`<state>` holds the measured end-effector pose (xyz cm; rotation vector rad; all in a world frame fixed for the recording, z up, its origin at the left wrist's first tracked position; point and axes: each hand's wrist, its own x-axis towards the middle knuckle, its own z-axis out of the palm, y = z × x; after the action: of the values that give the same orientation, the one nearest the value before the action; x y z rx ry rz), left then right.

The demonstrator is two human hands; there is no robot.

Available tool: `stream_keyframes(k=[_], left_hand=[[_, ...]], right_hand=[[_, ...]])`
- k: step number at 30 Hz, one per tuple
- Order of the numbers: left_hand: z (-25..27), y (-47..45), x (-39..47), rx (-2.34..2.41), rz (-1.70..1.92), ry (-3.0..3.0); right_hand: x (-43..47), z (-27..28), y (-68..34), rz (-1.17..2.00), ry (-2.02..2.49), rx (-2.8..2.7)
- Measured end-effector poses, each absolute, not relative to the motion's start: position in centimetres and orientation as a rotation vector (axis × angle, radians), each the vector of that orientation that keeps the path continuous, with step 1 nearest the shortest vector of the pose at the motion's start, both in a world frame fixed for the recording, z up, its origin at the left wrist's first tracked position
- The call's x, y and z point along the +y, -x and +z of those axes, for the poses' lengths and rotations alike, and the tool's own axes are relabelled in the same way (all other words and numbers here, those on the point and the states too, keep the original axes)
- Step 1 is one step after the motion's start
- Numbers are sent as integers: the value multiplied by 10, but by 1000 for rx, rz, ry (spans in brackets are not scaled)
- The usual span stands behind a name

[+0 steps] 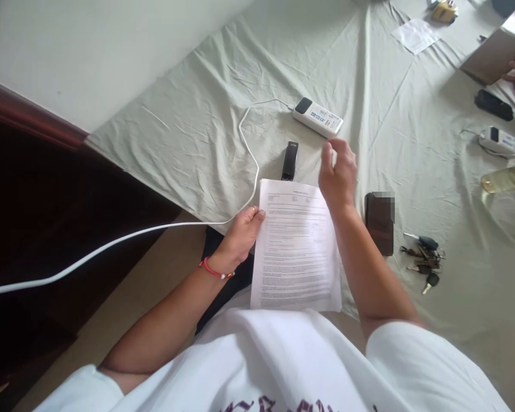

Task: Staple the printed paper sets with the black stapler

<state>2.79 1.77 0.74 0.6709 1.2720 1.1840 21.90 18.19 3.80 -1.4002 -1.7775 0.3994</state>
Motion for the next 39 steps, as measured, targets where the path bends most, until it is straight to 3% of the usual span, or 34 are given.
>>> stream_keyframes(k=[5,11,14,20,25,29,39], left_hand=[[12,-23,12,1090,1319,-688],[4,-15,25,1067,1497,-701],[-4,-10,29,1227,1556,-730],[1,-7,27,1170,1565,-627],[10,-5,20,904,1355,-607],[0,-3,15,1034,1230,-711],[-10,-10,19,1124,1385,-719]], right_hand=[[127,27,-266,553,1565,-1507],[88,19,-280,1369,1394,-1052],[76,14,-278,1565,1319,-1059],[71,9,-270,1451,1230,-1120],[70,9,-267,1382,1181,-1078],[68,7,-268,1405,1182,-1077],[73,-2,-269,1397,1164,-1085]])
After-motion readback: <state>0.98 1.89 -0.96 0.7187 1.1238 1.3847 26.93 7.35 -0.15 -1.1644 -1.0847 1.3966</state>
